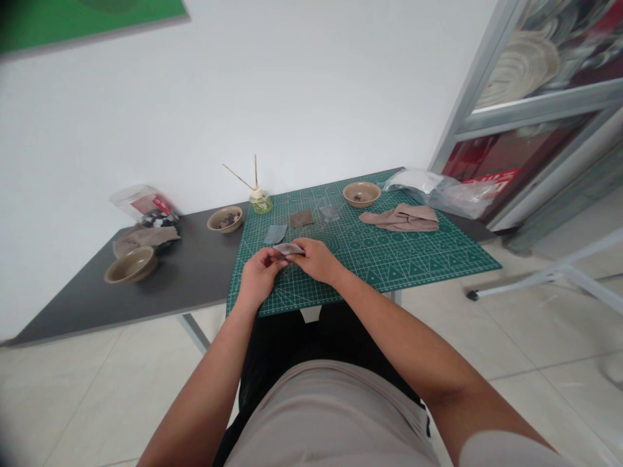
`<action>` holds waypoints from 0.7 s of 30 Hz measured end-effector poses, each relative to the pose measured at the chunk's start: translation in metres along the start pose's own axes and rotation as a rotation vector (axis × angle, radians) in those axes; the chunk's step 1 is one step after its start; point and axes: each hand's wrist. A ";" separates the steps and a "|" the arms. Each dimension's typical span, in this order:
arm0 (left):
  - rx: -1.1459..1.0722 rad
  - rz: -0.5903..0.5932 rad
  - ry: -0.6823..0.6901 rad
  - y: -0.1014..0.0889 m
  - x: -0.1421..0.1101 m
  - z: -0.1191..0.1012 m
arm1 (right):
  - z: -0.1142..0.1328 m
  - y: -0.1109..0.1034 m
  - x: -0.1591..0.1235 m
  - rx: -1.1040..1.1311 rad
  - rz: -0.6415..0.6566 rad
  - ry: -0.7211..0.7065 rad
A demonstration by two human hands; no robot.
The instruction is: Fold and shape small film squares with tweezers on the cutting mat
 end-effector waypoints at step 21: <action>0.006 -0.152 0.110 0.000 -0.002 0.003 | -0.001 0.000 -0.003 0.075 -0.367 -0.081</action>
Point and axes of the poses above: each hand's wrist, its own x-axis towards the middle knuckle, its own y-axis out of the palm, z = x × y, and after that the axes turned 14 degrees about y, right-handed
